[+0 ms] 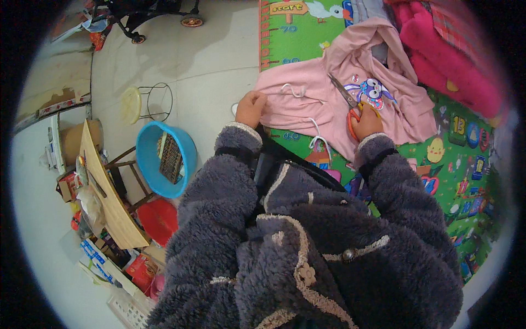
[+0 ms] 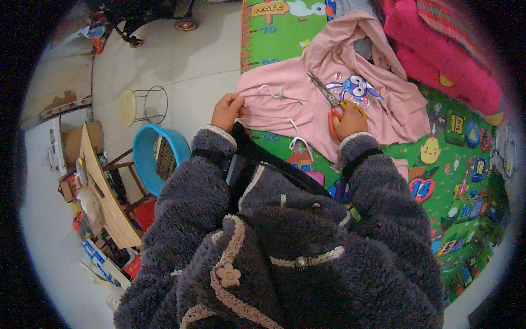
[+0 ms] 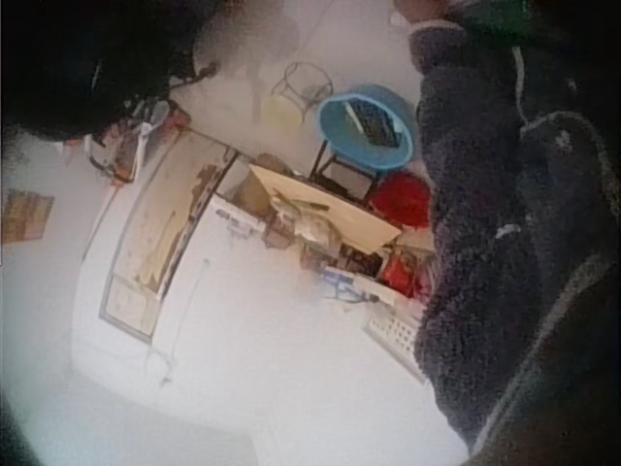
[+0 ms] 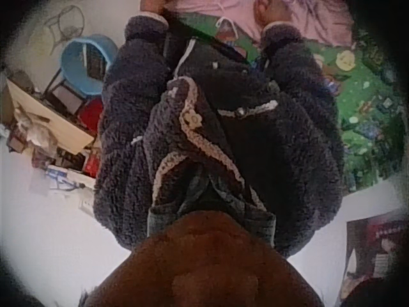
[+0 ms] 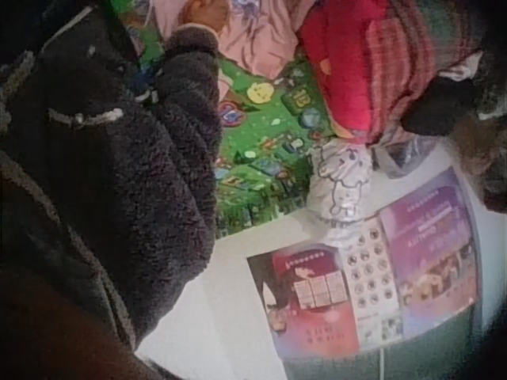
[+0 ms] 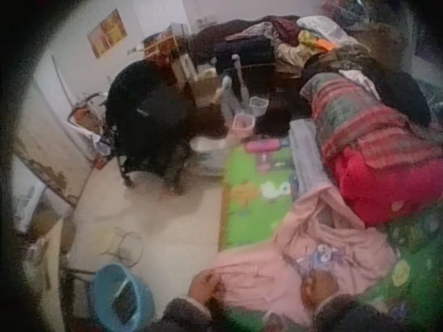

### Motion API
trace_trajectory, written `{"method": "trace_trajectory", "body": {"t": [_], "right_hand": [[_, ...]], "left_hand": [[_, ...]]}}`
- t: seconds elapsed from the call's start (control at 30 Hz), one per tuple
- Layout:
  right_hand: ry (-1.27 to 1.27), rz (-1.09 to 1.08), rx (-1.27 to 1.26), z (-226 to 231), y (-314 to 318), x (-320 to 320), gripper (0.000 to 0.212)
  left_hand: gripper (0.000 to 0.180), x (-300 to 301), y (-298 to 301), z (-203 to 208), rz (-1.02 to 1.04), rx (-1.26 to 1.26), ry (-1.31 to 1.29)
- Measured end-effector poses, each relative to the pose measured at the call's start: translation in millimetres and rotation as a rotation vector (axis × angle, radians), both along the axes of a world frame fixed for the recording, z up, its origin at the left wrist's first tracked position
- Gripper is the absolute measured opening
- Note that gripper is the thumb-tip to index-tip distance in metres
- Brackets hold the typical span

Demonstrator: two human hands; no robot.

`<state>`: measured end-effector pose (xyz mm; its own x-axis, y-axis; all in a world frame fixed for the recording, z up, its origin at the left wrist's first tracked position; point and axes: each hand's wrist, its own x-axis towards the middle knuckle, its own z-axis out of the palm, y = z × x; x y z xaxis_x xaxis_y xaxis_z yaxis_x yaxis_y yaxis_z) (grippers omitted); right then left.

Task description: The person picks up a pair of scissors and a pink hoodie from a cluttered room. They then sit on the floor and use the scissors to cut the drawstrings of the hoodie.

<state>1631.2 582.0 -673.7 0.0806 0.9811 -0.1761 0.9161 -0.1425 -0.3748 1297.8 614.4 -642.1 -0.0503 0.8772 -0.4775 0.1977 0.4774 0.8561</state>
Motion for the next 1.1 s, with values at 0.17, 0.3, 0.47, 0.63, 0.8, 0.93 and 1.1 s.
{"method": "trace_trajectory", "body": {"t": [0.17,0.3,0.47,0.63,0.8,0.93,1.1], "right_hand": [[0.029,0.021,-0.013,-0.8,0.6,3.0,0.050],[0.042,-0.017,-0.060,9.1,0.3,-0.2,0.052],[0.055,-0.070,-0.088,15.2,-1.6,-2.8,0.046],[0.151,-0.088,-0.032,14.0,-4.6,1.8,0.042],[0.023,0.080,0.344,30.0,-23.1,8.1,0.033],[0.357,0.217,0.177,41.8,-34.8,-2.5,0.023],[0.374,0.467,0.116,40.7,-55.6,-27.8,0.021]], "left_hand": [[0.018,17.8,-13.9,1.6,-0.317,0.150,0.219],[0.021,46.0,-43.4,-1.2,-0.486,0.121,0.187],[0.023,51.4,-61.9,3.4,-0.503,0.072,0.152],[0.028,50.7,-58.0,7.5,-0.535,0.233,0.278],[0.031,56.8,-62.9,1.4,-0.484,0.325,0.415],[0.027,44.5,-59.2,3.3,-0.695,0.129,0.672],[0.025,21.5,-44.1,13.1,-0.806,0.550,0.861]]}}
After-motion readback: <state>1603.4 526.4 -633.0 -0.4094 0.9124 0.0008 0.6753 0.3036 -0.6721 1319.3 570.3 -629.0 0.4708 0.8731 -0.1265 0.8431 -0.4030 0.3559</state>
